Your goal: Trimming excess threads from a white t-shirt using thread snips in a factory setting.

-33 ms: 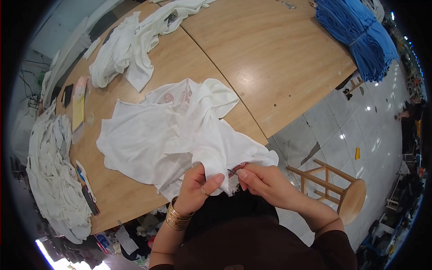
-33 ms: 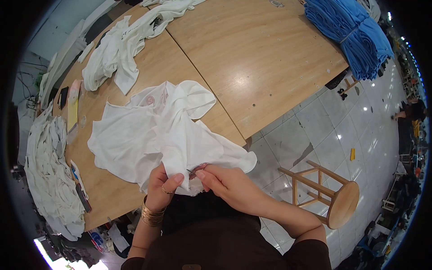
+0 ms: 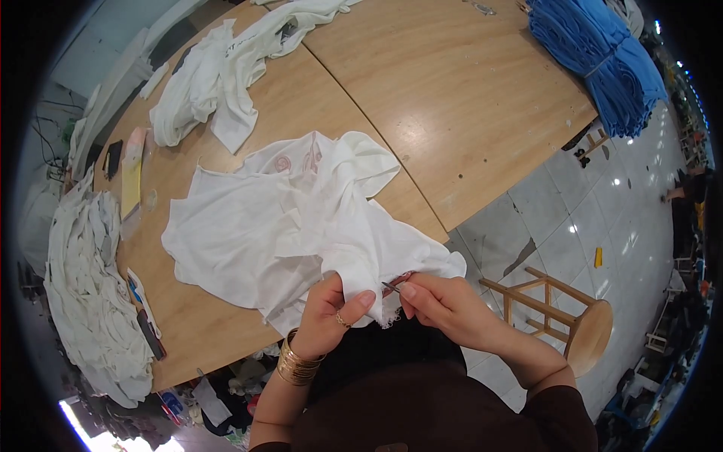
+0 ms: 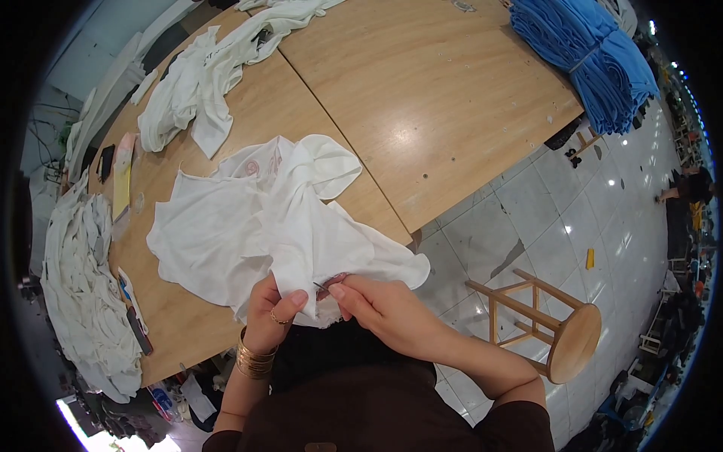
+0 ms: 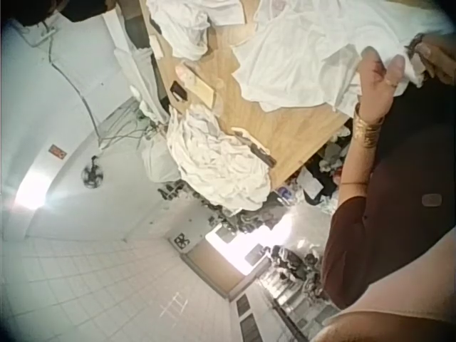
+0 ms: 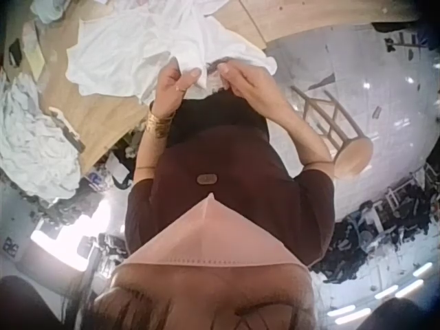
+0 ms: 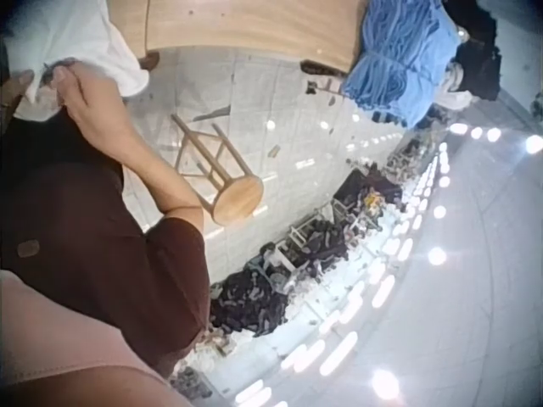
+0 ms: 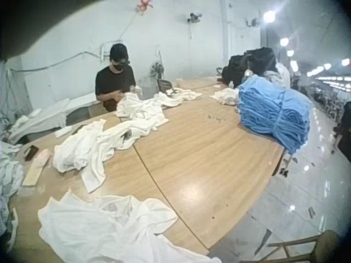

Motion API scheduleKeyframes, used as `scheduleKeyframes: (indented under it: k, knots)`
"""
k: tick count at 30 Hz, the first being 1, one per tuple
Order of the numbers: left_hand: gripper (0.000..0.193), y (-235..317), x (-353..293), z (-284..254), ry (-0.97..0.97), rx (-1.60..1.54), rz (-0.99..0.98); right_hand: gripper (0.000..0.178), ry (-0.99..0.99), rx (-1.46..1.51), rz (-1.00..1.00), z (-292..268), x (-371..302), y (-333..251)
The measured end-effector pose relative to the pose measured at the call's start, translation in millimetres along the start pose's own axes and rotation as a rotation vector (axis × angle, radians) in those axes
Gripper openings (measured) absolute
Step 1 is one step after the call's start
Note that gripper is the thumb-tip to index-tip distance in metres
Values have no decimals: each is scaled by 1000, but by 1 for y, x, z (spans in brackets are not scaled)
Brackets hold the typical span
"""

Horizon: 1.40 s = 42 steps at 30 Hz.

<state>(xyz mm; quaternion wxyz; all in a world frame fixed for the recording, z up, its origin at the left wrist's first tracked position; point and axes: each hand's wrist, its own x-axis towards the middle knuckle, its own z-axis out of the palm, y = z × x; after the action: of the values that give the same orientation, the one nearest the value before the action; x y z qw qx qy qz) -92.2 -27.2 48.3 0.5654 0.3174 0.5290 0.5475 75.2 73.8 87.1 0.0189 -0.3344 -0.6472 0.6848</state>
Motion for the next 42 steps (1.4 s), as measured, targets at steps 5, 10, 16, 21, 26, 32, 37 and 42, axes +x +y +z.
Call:
scheduleKeyframes:
  k: [5,10,16,21,26,32,37,42]
  knots:
    - [17,-1,1,0,8,-25,1,33,-37,-46,14,-2,-3,-1]
    - [18,-1,1,-2,6,13,-7,33,-38,-73,11,-1,-4,-2]
    - [18,1,1,-2,-1,14,-11,33,-44,-63,25,-1,-2,-1]
    - [18,0,0,-4,-3,8,-11,32,-12,-85,7,2,0,-1]
    - [21,-5,-1,-6,-28,-63,-40,31,9,-61,9,2,0,2]
    - [25,-6,0,-6,-32,-74,-45,32,-22,-107,-20,1,-3,-2]
    - [36,-1,0,-7,-37,19,-101,33,-32,-133,-9,2,-2,-2]
    - [28,-3,-1,-7,-27,8,-61,31,-12,-115,-25,3,-1,-2]
